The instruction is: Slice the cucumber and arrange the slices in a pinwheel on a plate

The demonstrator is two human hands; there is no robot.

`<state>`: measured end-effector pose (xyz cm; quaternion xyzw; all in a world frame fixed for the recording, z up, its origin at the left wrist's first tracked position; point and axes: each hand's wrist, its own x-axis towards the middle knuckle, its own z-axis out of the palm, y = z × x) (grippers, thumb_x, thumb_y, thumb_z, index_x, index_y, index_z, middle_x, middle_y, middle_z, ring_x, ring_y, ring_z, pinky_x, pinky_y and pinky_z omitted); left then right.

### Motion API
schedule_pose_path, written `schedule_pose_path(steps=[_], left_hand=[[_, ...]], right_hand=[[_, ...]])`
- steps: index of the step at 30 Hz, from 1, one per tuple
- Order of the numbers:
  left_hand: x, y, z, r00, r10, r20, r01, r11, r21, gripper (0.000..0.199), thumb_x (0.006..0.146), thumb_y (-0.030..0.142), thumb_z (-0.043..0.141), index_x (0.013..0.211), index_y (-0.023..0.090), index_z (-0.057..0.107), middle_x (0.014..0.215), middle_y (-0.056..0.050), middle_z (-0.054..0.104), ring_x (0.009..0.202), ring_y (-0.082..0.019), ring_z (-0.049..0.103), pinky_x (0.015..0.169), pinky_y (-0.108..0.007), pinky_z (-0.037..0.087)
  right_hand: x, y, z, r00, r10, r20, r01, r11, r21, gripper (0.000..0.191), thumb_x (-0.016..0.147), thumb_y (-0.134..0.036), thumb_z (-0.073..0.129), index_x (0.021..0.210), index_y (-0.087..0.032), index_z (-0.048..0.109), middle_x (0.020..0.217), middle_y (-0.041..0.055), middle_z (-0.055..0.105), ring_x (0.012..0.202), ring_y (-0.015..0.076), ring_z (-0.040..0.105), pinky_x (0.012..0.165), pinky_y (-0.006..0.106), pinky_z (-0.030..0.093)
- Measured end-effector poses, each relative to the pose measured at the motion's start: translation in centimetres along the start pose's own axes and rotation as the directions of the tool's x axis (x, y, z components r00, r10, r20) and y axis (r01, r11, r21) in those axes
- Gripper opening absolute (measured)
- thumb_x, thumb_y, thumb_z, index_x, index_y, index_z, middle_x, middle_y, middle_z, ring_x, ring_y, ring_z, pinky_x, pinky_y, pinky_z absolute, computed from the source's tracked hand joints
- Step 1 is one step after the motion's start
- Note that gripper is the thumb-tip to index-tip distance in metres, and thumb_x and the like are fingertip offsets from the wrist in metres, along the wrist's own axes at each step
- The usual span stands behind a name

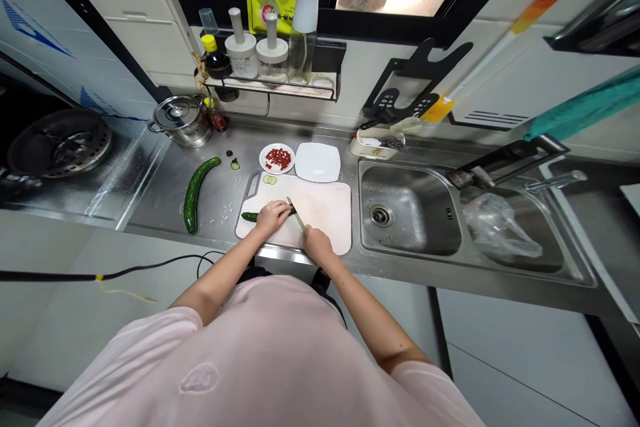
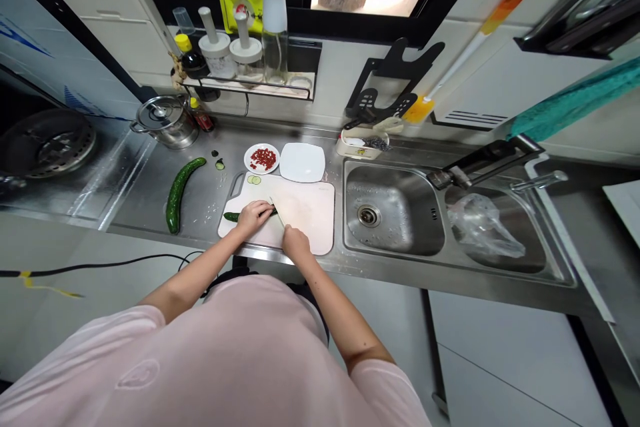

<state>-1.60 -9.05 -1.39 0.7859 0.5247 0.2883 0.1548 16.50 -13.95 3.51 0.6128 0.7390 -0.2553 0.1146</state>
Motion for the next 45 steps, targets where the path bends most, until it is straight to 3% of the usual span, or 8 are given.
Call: schedule_pose_path(steps=[6,21,35,45], left_hand=[[-0.1,0.0,0.1,1.000,-0.012,-0.007,0.012,1.000,-0.006,0.019,0.088,0.028,0.052,0.096,0.024,0.069,0.096,-0.004,0.067,0.092,-0.015,0.059,0.084,-0.029,0.047],[0.0,0.1,0.1,1.000,-0.015,-0.005,0.015,1.000,0.014,0.019,0.089,0.028,0.051,0.096,0.024,0.069,0.096,-0.002,0.067,0.090,-0.015,0.059,0.082,-0.029,0.047],[0.0,0.0,0.1,0.999,-0.033,0.003,0.033,0.999,-0.014,0.019,0.088,0.028,0.052,0.096,0.024,0.069,0.097,-0.003,0.067,0.092,-0.015,0.059,0.084,-0.029,0.047],[0.0,0.1,0.0,0.999,-0.037,0.010,0.038,0.999,-0.014,0.019,0.088,0.028,0.052,0.096,0.024,0.069,0.097,-0.003,0.067,0.091,-0.015,0.059,0.083,-0.029,0.047]], right_hand=[[-0.8,0.5,0.6,1.000,0.015,0.013,-0.015,1.000,-0.001,0.024,0.093,-0.017,0.032,0.106,-0.014,0.051,0.095,0.0147,0.065,0.090,0.0231,0.063,0.073,0.030,0.043],[2.3,-1.0,-0.3,0.998,0.006,-0.056,-0.006,1.000,0.007,0.026,0.091,-0.014,0.031,0.105,-0.013,0.053,0.094,0.0139,0.066,0.089,0.0235,0.064,0.070,0.029,0.045],[-1.0,0.4,0.7,0.998,0.056,0.031,-0.056,0.998,-0.001,0.024,0.092,-0.017,0.034,0.107,-0.013,0.053,0.096,0.0159,0.065,0.092,0.0236,0.063,0.075,0.030,0.043],[1.5,-1.2,-0.1,0.998,0.044,-0.038,-0.043,0.999,0.017,0.024,0.092,-0.014,0.032,0.106,-0.013,0.052,0.095,0.0143,0.066,0.090,0.0230,0.064,0.072,0.029,0.044]])
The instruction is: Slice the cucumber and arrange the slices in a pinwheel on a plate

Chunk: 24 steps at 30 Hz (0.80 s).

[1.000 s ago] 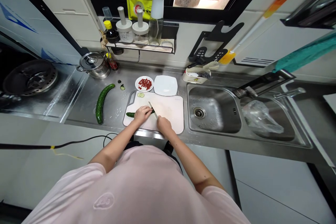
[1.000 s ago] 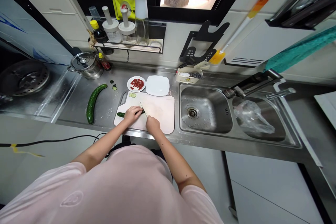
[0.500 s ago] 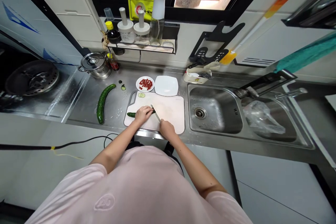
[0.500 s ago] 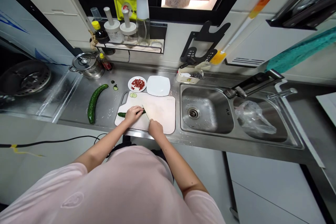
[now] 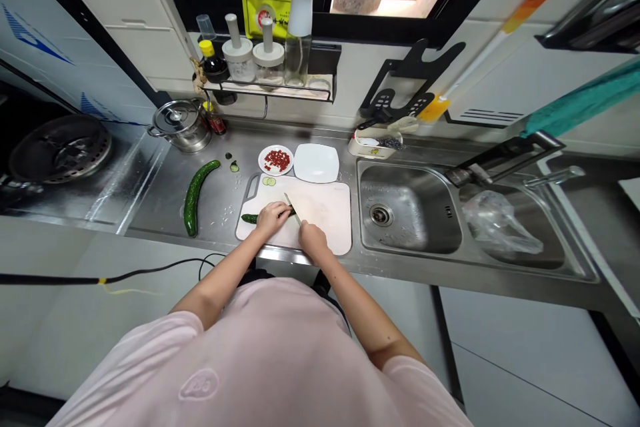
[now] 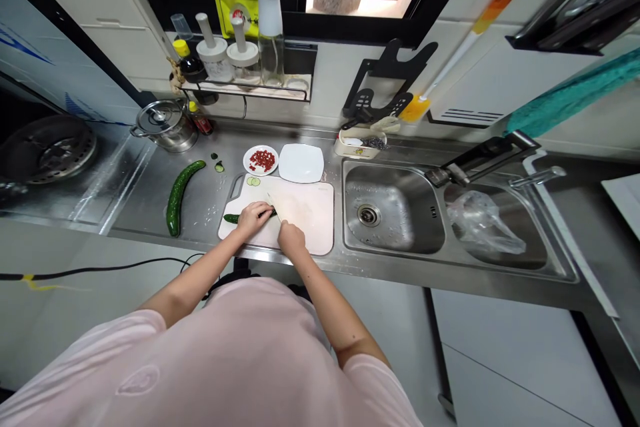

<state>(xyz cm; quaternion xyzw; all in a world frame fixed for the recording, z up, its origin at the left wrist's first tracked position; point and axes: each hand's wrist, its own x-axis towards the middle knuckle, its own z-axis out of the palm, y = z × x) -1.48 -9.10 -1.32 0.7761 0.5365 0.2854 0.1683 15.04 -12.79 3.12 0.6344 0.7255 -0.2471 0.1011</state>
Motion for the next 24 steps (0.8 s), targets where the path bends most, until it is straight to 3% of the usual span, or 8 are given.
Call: schedule_pose_path(steps=[6,18,24], left_hand=[[0.0,-0.1,0.2,1.000,0.003,-0.008,-0.003,1.000,0.005,0.019,0.088,0.028,0.052,0.095,0.024,0.069,0.096,-0.003,0.067,0.091,-0.016,0.060,0.083,-0.030,0.047],[0.0,-0.3,0.3,1.000,0.010,-0.019,-0.010,1.000,-0.010,0.018,0.087,0.027,0.054,0.095,0.024,0.069,0.094,-0.003,0.067,0.091,-0.014,0.060,0.084,-0.029,0.047],[0.0,-0.2,0.3,1.000,0.000,-0.012,0.000,1.000,-0.001,0.018,0.087,0.027,0.053,0.096,0.025,0.069,0.096,-0.003,0.067,0.092,-0.015,0.060,0.084,-0.029,0.048]], right_hand=[[0.3,-0.5,-0.4,1.000,0.015,0.001,-0.015,1.000,-0.009,0.026,0.092,-0.013,0.032,0.108,-0.013,0.052,0.097,0.0146,0.065,0.093,0.0212,0.063,0.076,0.028,0.044],[-2.4,1.3,0.6,0.998,0.019,0.053,-0.017,0.999,-0.032,0.023,0.093,-0.017,0.032,0.106,-0.014,0.051,0.094,0.0151,0.065,0.091,0.0238,0.064,0.074,0.030,0.043],[-1.3,0.5,-0.1,0.999,0.011,0.037,-0.011,1.000,-0.018,0.024,0.092,-0.015,0.032,0.106,-0.013,0.051,0.095,0.0154,0.065,0.092,0.0248,0.064,0.073,0.031,0.044]])
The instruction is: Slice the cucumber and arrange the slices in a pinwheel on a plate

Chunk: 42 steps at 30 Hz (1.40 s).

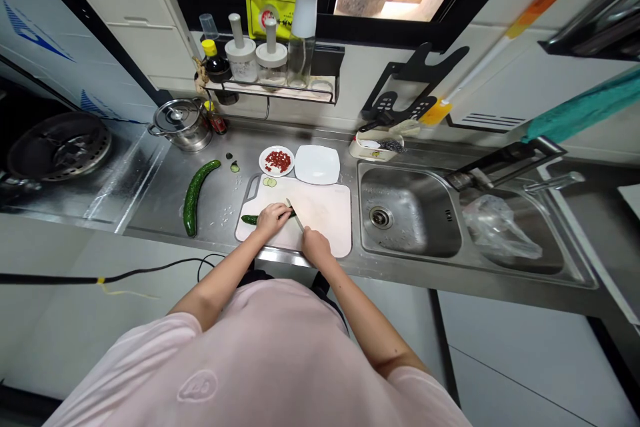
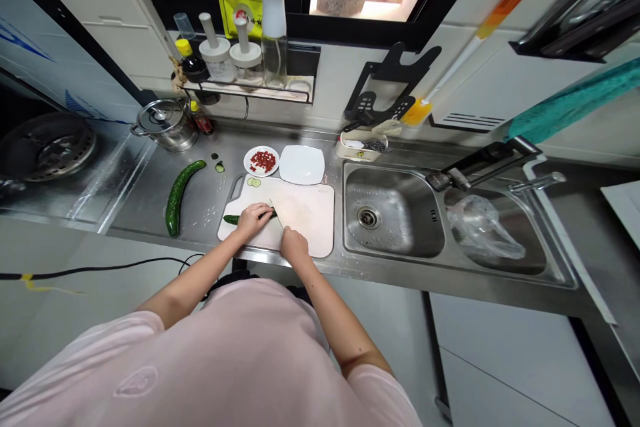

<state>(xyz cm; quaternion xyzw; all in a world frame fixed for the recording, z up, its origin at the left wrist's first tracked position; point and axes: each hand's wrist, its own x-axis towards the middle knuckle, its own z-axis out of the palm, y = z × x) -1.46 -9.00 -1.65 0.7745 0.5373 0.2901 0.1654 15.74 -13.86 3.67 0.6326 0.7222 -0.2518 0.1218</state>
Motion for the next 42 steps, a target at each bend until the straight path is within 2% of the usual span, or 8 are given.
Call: schedule_pose_path(steps=[8,22,36,42], left_hand=[[-0.1,0.2,-0.2,1.000,-0.010,0.004,0.010,1.000,0.012,0.018,0.088,0.028,0.053,0.095,0.025,0.069,0.096,-0.003,0.067,0.091,-0.015,0.059,0.083,-0.029,0.047],[0.0,0.3,-0.2,1.000,-0.010,0.007,0.010,1.000,-0.003,0.019,0.088,0.029,0.052,0.095,0.024,0.069,0.097,-0.003,0.067,0.093,-0.016,0.060,0.085,-0.030,0.047],[0.0,0.2,-0.2,1.000,-0.011,0.000,0.011,1.000,0.001,0.018,0.088,0.028,0.052,0.094,0.025,0.069,0.097,-0.002,0.067,0.093,-0.016,0.060,0.085,-0.030,0.047],[-0.1,0.3,-0.3,1.000,-0.016,0.008,0.016,1.000,0.005,0.020,0.088,0.029,0.052,0.096,0.025,0.069,0.098,-0.003,0.067,0.092,-0.016,0.060,0.084,-0.030,0.048]], right_hand=[[2.0,-1.3,-1.0,0.999,-0.016,-0.037,0.016,1.000,0.008,0.025,0.091,-0.011,0.031,0.107,-0.013,0.051,0.096,0.0144,0.065,0.092,0.0224,0.064,0.072,0.029,0.044],[-1.1,0.8,0.1,1.000,0.005,0.026,-0.005,1.000,-0.016,0.022,0.092,-0.014,0.034,0.105,-0.013,0.052,0.094,0.0156,0.065,0.092,0.0234,0.063,0.073,0.030,0.043],[1.8,-1.0,-0.7,1.000,0.001,-0.023,-0.001,1.000,0.017,0.025,0.091,-0.011,0.033,0.107,-0.014,0.051,0.097,0.0144,0.065,0.094,0.0214,0.063,0.075,0.028,0.044],[1.3,-0.9,-0.9,1.000,0.008,-0.006,-0.008,1.000,0.014,0.025,0.093,-0.014,0.032,0.107,-0.013,0.052,0.098,0.0150,0.065,0.094,0.0216,0.063,0.075,0.028,0.044]])
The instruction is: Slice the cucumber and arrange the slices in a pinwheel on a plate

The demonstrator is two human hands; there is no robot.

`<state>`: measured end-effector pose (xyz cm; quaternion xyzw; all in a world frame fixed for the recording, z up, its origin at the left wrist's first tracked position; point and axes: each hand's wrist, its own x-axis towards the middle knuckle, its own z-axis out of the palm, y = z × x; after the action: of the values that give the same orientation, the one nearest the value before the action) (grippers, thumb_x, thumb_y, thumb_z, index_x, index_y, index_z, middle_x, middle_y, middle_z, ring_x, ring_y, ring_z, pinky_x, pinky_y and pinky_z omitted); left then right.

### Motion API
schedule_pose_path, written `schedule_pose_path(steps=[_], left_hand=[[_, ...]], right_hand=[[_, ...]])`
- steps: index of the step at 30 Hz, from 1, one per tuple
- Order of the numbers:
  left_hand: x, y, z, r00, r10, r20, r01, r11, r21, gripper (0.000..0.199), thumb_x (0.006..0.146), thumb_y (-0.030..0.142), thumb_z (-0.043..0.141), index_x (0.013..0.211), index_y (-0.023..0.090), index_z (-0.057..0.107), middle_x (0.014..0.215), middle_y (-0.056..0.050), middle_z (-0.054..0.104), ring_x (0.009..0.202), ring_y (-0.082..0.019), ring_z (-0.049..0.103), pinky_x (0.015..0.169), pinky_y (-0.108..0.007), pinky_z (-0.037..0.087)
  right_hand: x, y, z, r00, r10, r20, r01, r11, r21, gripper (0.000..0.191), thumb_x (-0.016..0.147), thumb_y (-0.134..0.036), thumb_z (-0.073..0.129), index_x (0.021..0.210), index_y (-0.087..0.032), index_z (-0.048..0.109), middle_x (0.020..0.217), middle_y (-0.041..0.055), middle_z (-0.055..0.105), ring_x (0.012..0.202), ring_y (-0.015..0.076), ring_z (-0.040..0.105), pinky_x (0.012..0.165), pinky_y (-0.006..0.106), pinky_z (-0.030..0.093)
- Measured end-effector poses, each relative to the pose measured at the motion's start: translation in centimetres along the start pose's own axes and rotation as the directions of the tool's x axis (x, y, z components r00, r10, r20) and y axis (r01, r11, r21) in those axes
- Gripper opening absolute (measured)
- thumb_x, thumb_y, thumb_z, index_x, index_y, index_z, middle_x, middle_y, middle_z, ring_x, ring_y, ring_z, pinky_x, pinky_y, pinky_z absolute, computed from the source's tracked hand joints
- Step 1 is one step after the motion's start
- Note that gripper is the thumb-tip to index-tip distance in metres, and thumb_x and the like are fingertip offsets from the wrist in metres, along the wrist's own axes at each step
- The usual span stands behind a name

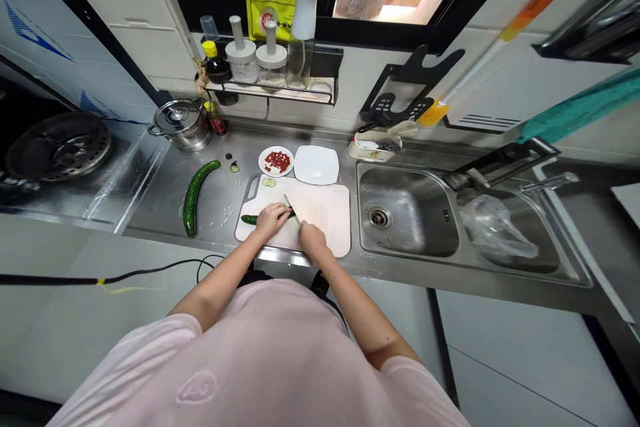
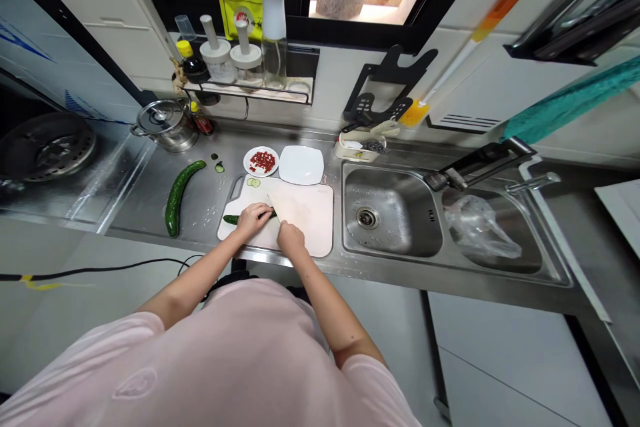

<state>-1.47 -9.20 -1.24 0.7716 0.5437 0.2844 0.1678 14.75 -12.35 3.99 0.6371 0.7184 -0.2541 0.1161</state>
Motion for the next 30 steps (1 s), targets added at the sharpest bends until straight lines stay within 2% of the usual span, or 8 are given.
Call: schedule_pose_path(steps=[8,16,30], left_hand=[[0.0,-0.1,0.1,1.000,0.000,-0.001,0.000,1.000,-0.001,0.019,0.088,0.028,0.052,0.095,0.025,0.069,0.097,-0.002,0.067,0.092,-0.016,0.060,0.083,-0.030,0.047],[0.0,0.0,0.1,1.000,-0.001,-0.004,0.001,1.000,-0.015,0.018,0.087,0.028,0.053,0.096,0.025,0.069,0.097,-0.003,0.067,0.093,-0.016,0.060,0.085,-0.029,0.047],[0.0,0.1,0.0,1.000,-0.006,0.014,0.006,1.000,-0.022,0.019,0.088,0.028,0.052,0.096,0.025,0.069,0.097,-0.002,0.067,0.093,-0.015,0.060,0.085,-0.028,0.046]], right_hand=[[-2.0,1.6,1.1,1.000,0.005,0.027,-0.004,1.000,-0.009,0.024,0.093,-0.017,0.033,0.106,-0.013,0.052,0.095,0.0152,0.065,0.092,0.0229,0.063,0.074,0.029,0.043],[-2.6,2.1,1.5,0.999,-0.002,0.033,0.002,1.000,-0.013,0.023,0.091,-0.016,0.034,0.105,-0.014,0.052,0.094,0.0147,0.065,0.090,0.0236,0.064,0.072,0.029,0.043],[0.0,0.3,0.3,1.000,0.001,-0.007,-0.001,1.000,0.017,0.027,0.092,-0.015,0.031,0.108,-0.013,0.053,0.099,0.0155,0.065,0.093,0.0231,0.063,0.074,0.030,0.044]])
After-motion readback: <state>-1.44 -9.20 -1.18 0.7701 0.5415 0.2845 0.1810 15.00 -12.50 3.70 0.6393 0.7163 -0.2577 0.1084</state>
